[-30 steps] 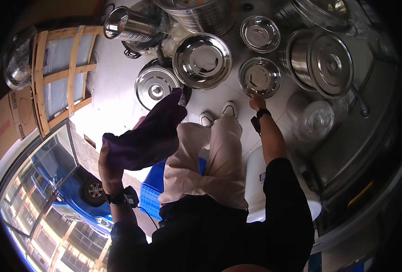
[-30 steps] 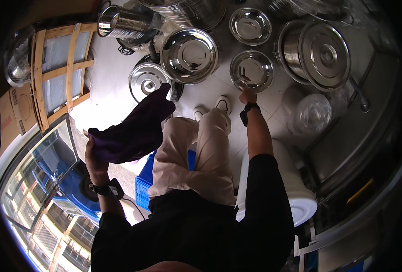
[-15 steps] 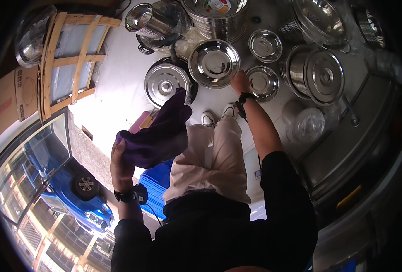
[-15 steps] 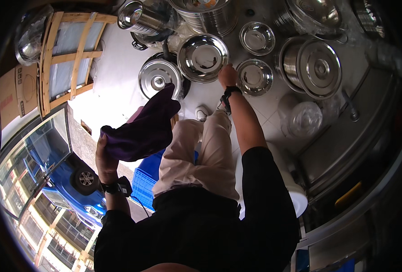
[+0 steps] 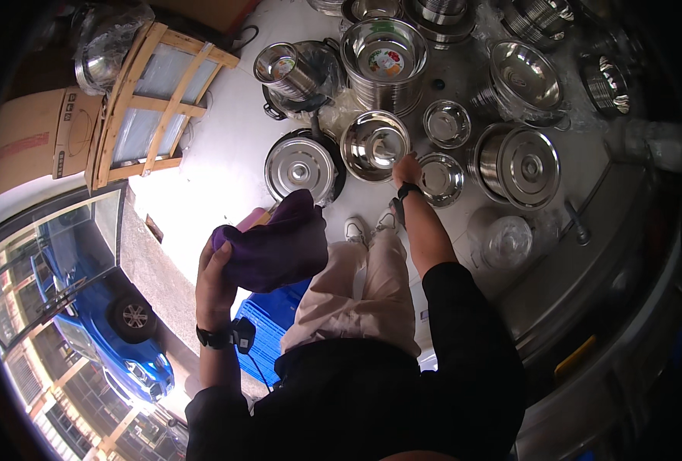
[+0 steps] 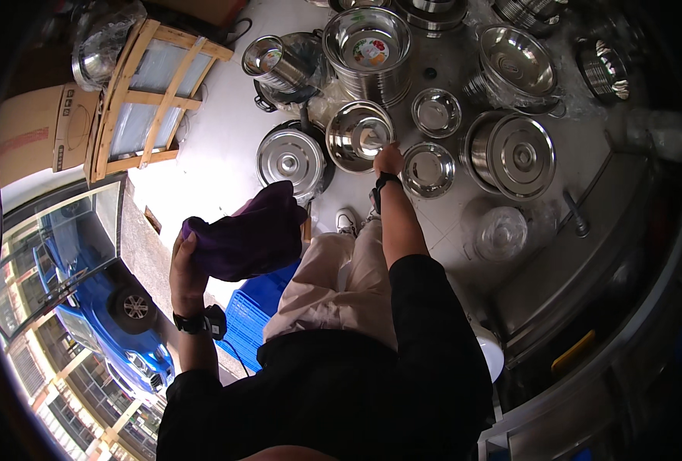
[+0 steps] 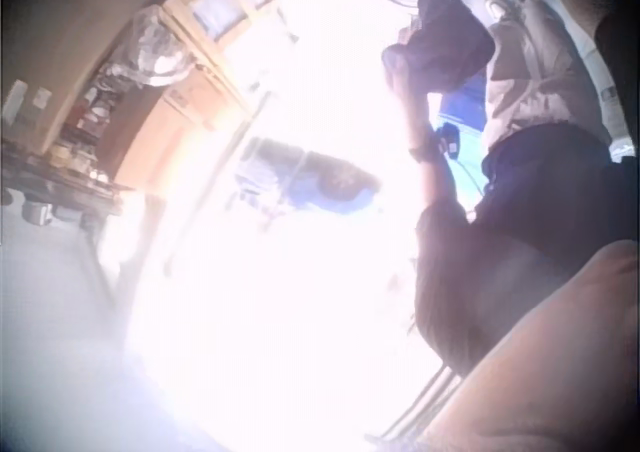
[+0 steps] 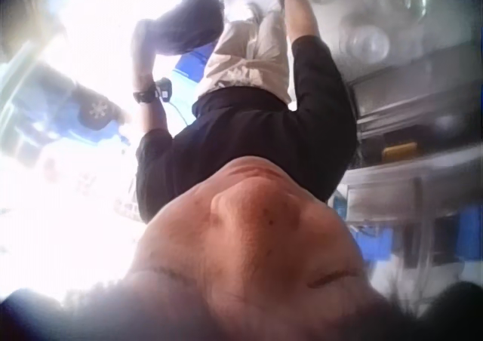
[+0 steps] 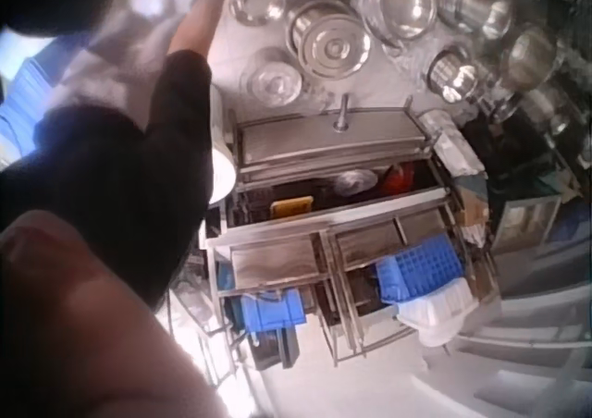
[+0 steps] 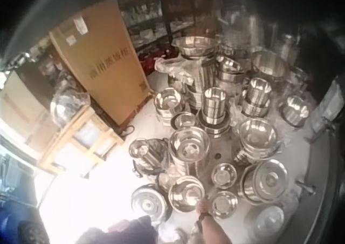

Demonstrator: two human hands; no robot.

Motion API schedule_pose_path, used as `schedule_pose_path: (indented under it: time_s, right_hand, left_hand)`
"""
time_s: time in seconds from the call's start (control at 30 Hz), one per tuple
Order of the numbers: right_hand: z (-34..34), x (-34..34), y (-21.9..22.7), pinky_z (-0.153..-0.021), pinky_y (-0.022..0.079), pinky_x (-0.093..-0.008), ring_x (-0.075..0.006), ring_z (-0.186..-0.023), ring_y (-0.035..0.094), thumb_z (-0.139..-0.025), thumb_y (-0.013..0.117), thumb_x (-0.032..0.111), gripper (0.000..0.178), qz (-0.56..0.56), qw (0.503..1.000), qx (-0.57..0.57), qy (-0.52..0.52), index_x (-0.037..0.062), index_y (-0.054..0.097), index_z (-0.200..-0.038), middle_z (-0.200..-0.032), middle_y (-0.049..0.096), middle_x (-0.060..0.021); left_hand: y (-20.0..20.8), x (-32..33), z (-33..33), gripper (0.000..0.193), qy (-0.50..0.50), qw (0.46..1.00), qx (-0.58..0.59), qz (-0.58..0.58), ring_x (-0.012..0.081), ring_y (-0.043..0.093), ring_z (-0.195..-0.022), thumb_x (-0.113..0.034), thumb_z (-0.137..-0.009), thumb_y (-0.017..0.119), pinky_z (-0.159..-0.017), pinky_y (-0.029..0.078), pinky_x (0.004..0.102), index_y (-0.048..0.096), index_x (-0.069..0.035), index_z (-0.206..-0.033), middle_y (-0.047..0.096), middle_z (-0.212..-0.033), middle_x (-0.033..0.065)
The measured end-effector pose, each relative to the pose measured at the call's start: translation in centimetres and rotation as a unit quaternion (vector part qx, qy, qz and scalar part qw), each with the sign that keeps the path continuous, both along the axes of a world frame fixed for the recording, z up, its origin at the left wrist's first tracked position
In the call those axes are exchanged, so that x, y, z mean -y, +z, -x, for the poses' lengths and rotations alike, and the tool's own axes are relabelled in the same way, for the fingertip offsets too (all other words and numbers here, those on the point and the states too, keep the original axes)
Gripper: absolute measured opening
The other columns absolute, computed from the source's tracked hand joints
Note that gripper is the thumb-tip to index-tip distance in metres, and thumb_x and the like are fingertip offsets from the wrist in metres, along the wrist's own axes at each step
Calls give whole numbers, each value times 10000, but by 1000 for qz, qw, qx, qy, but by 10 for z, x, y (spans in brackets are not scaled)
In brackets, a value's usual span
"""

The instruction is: The person repeatedly wipes the interior and exterior surfaces of multiple stainless steel bowls using a purple cloth. Each bowl is picked up, wiped on all sides, and placed back among the others on the floor.

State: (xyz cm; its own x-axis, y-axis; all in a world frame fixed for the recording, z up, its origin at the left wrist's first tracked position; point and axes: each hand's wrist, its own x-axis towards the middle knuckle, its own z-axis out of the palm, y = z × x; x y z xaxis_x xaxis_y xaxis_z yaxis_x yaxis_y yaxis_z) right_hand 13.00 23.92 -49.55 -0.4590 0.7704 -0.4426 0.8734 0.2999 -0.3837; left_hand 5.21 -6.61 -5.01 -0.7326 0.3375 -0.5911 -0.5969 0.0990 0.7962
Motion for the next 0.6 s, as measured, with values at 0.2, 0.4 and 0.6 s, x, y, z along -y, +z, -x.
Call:
schedule_pose_path:
  time_s: [0.2,0.4,0.6]
  right_hand:
    - [1,-9,-38,-772,557,-503,-427,-879,674,-833,611,231,357,33,999,6,-1,-62,536,-1023,-949,667,-298]
    - [3,-4,-23,-795,543,-528,-440,-918,660,-827,618,272,435,51,997,4,-57,-68,532,-1083,-992,669,-287]
    - [-1,-5,-56,-750,566,-494,-403,-875,689,-797,678,304,482,37,996,7,-82,-42,492,-1076,-933,688,-254]
  left_hand:
    - [-33,4,2,423,30,999,44,-10,204,587,-1085,-289,-910,649,-983,447,345,526,-38,-1227,612,-1142,98]
    - [-48,-9,2,419,22,999,48,-6,207,596,-1093,-284,-915,644,-986,456,344,525,-35,-1230,615,-1166,109]
    - [-57,-18,10,437,16,998,51,-12,215,601,-1091,-288,-914,642,-991,454,344,517,-23,-1239,617,-1167,122]
